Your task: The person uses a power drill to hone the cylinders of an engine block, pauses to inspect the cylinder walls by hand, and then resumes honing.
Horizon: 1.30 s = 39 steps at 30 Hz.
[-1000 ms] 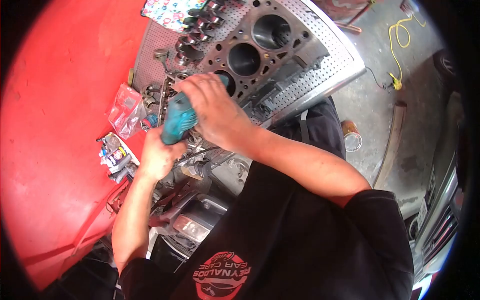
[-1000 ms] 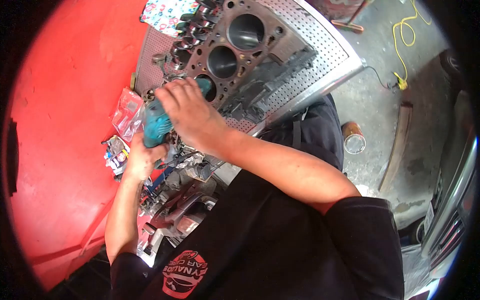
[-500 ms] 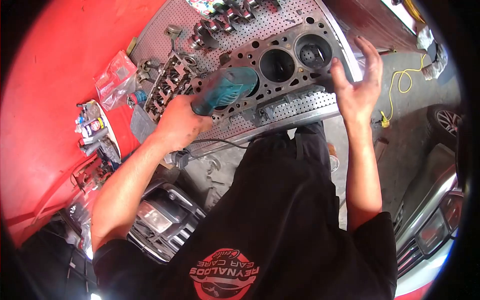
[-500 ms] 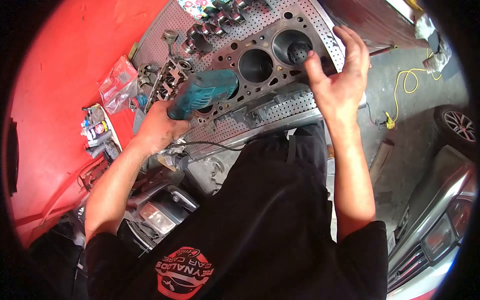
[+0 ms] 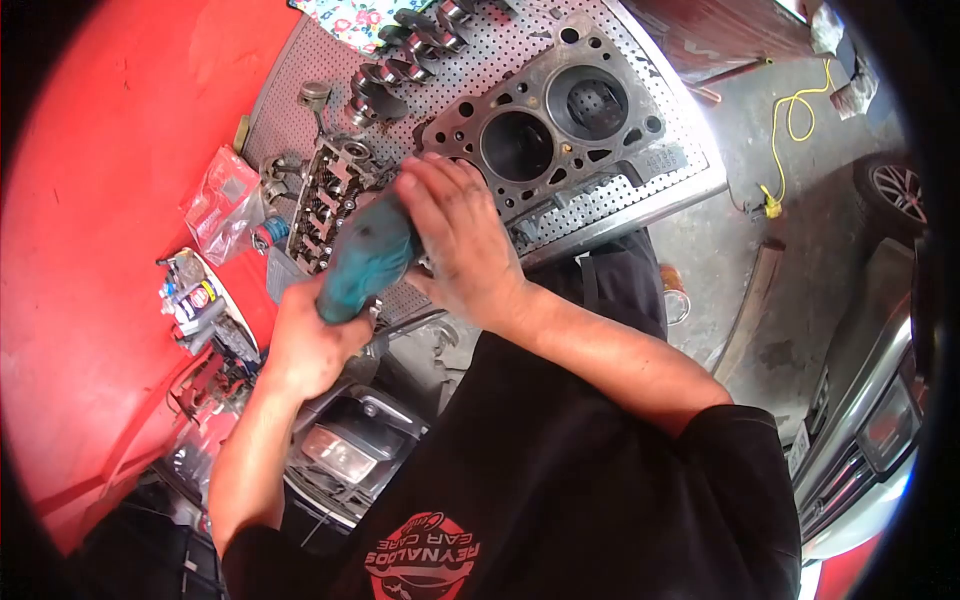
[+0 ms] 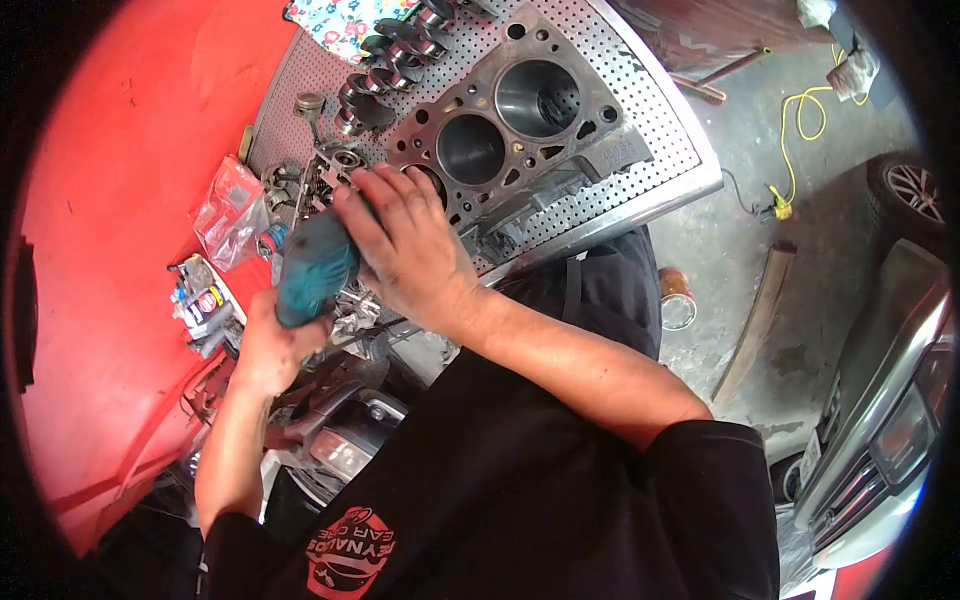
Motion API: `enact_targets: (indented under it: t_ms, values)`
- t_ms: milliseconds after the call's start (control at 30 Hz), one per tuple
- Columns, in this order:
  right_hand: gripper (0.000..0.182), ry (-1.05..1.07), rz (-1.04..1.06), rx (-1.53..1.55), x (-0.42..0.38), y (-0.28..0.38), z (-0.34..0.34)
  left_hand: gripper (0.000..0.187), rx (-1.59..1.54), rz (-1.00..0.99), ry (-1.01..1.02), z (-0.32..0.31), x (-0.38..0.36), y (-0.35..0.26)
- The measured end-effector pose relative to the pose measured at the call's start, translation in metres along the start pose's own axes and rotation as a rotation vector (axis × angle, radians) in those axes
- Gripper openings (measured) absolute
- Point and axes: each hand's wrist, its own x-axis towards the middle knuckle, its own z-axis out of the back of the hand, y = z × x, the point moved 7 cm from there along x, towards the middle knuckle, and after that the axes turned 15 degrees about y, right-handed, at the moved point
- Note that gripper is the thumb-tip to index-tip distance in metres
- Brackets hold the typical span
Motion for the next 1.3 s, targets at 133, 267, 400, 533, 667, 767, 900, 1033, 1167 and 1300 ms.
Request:
enact_targets:
  t_ms: [133, 267, 400, 533, 667, 767, 900, 1033, 1167, 1300]
  values:
    - [0.085, -0.126, 0.109, 0.041, 0.000, 0.011, -0.001, 0.014, 0.028, 0.024, 0.003, 0.000, -0.028, -0.003]
    - [0.081, -0.180, 0.123, 0.043, 0.008, 0.028, -0.005, 0.013, -0.037, 0.002, -0.058, 0.005, -0.049, -0.009]
    - [0.062, -0.191, 0.119, 0.063, 0.014, 0.043, 0.002, 0.014, -0.101, 0.015, -0.102, 0.008, -0.066, -0.006]
    - [0.059, -0.185, 0.132, 0.046, 0.016, 0.050, 0.003, 0.026, -0.086, 0.003, -0.125, 0.011, -0.076, -0.005]
    - [0.055, -0.198, 0.141, 0.039, 0.018, 0.056, 0.003, 0.034, -0.080, 0.123, -0.145, 0.013, -0.088, -0.004]
    - [0.058, -0.205, 0.137, 0.076, 0.019, 0.063, 0.008, 0.034, -0.108, 0.063, -0.139, 0.011, -0.092, -0.014]
    - [0.055, -0.194, 0.144, 0.048, 0.019, 0.066, 0.006, 0.039, -0.157, 0.060, -0.162, 0.010, -0.097, -0.011]
    - [0.058, -0.195, 0.144, 0.061, 0.019, 0.061, 0.004, 0.030, -0.144, 0.071, -0.127, 0.011, -0.091, -0.008]
    - [0.063, -0.182, 0.155, 0.070, 0.018, 0.053, 0.003, 0.020, -0.128, 0.045, -0.122, 0.009, -0.081, -0.007]
    - [0.066, -0.168, 0.155, 0.077, 0.017, 0.046, -0.001, 0.018, -0.126, 0.021, -0.128, 0.008, -0.073, -0.004]
